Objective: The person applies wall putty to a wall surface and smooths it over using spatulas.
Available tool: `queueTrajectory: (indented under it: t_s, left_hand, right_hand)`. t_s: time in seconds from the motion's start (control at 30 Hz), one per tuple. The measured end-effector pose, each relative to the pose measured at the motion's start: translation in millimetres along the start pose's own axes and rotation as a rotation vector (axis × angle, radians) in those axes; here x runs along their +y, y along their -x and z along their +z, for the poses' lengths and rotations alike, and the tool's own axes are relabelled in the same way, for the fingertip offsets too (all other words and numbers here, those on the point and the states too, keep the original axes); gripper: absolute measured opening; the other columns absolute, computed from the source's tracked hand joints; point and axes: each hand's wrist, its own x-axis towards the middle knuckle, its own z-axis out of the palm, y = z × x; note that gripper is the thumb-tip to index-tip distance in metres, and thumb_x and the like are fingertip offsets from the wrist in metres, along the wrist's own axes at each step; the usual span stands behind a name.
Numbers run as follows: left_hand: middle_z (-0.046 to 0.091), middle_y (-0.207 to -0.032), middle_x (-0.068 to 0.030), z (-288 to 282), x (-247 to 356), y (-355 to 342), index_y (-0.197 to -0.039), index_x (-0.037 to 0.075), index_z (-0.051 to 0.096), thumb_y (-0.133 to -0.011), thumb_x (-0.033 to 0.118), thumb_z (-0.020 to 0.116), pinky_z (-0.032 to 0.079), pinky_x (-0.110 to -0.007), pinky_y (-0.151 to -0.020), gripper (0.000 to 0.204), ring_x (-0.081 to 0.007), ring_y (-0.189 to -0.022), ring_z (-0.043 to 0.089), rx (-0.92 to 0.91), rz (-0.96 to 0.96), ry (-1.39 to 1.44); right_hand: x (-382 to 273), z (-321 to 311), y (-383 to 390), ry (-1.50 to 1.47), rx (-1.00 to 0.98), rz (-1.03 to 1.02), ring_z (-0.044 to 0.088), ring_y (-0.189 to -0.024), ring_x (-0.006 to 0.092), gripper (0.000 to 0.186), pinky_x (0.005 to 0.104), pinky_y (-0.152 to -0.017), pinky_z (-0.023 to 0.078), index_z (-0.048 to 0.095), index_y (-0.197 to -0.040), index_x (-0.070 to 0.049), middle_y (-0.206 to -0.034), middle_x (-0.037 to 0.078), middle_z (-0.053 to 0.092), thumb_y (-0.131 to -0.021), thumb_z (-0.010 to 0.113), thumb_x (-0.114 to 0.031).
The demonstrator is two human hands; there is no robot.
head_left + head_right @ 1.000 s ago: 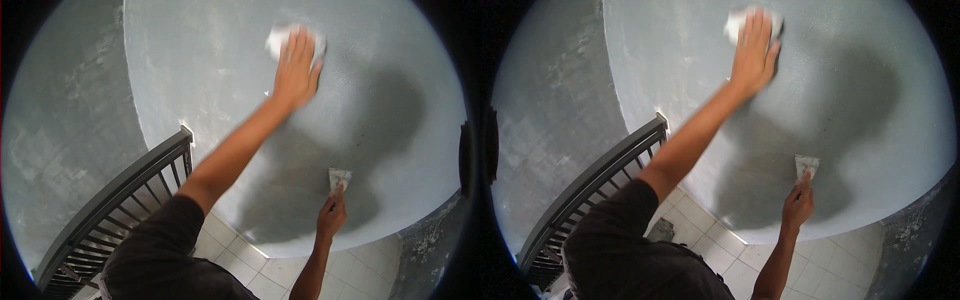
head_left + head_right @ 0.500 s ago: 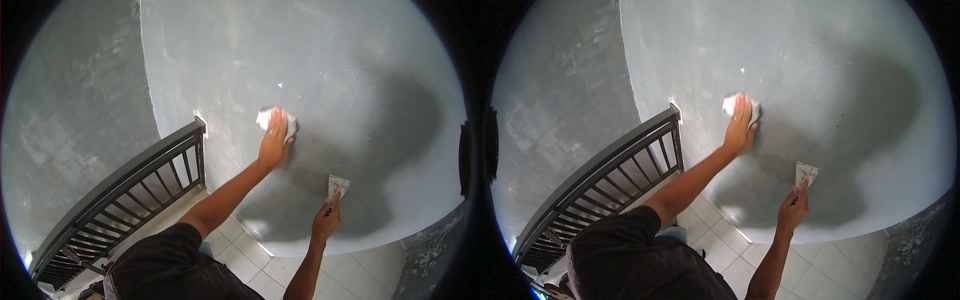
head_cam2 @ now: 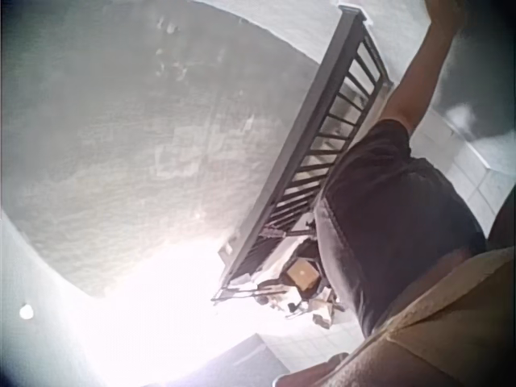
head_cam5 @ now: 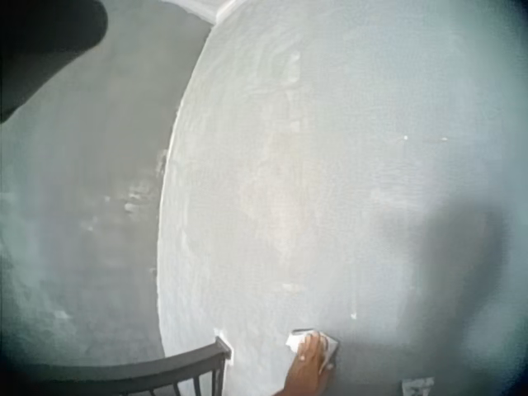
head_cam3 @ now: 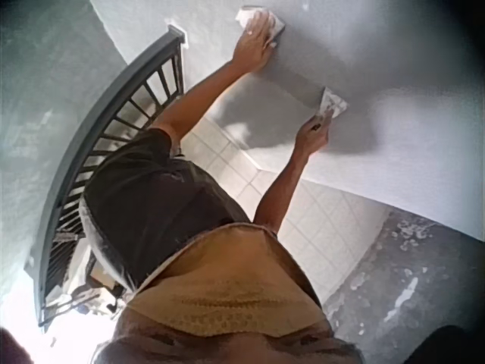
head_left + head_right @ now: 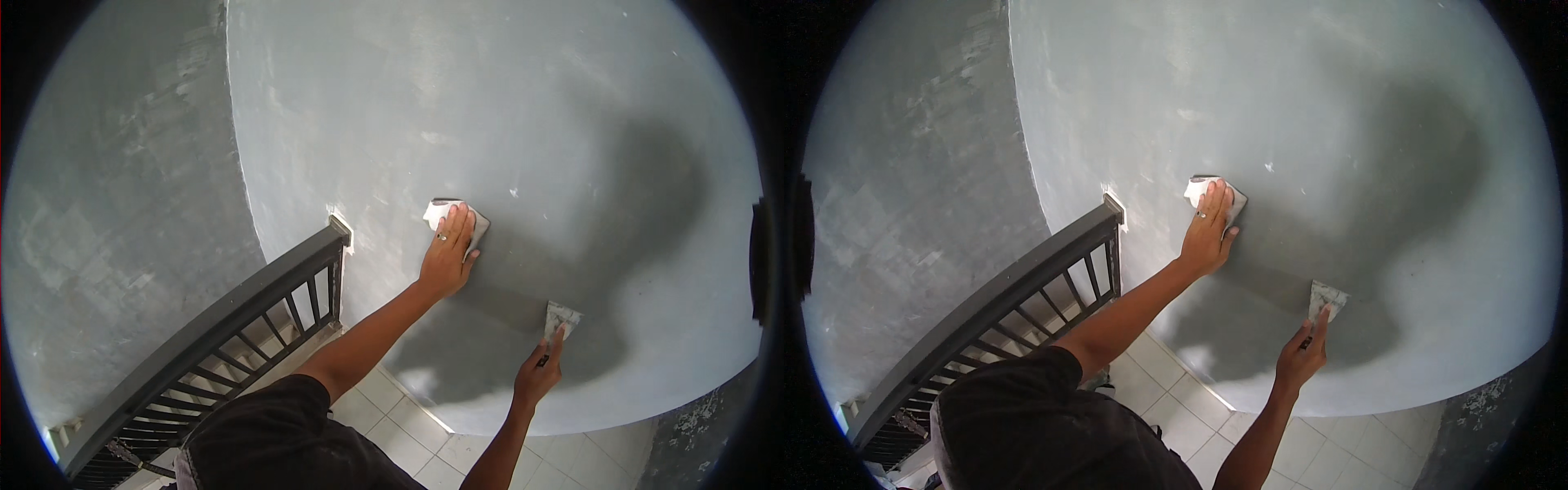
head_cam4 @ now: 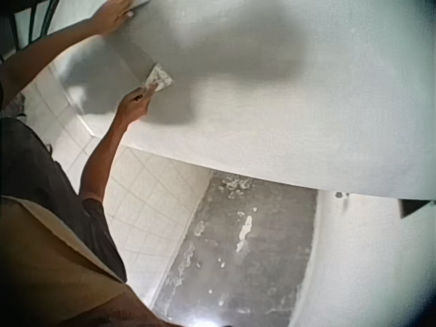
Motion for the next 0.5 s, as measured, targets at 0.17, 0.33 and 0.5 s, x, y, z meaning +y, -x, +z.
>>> queueTrajectory:
  t_s: [0.17, 0.33, 0.5]
  left_hand:
    - [0.016, -0.16, -0.0261, -62.1, -34.9, -167.3, -0.152, -0.005, 0.022, -0.101, 0.023, 0.045, 0.011, -0.052, -0.12, 0.063, -0.0427, -0.149, 0.012, 0.311, 0.101, -0.083]
    - [0.015, -0.16, -0.0268, -80.3, -51.0, -190.7, -0.152, -0.006, 0.021, -0.101, 0.024, 0.044, 0.012, -0.053, -0.119, 0.063, -0.0425, -0.149, 0.013, 0.326, 0.121, -0.006]
    - [0.009, -0.159, -0.0309, -2.6, -58.7, 2.0, -0.152, -0.008, 0.012, -0.098, 0.017, 0.047, 0.006, -0.053, -0.119, 0.069, -0.0476, -0.148, 0.005, 0.118, -0.097, 0.236]
  right_hand:
    - [-7.6, 9.1, -5.1, -0.007, -0.008, 0.003, 0.058, -0.059, 0.0147, 0.042, 0.0249, -0.055, 0.046, 0.052, -0.14, -0.004, -0.114, 0.019, 0.07, -0.098, 0.052, -0.009]
    - [-22.5, 17.7, -5.5, -0.039, -0.01, 0.146, 0.056, -0.06, 0.0134, 0.042, 0.0243, -0.055, 0.045, 0.051, -0.14, -0.004, -0.114, 0.018, 0.07, -0.099, 0.052, -0.01]
    - [-30.6, 30.8, 0.1, -0.047, -0.004, 0.123, 0.052, -0.057, 0.0127, 0.043, 0.0247, -0.053, 0.042, 0.051, -0.141, -0.005, -0.112, 0.018, 0.07, -0.098, 0.052, -0.011]
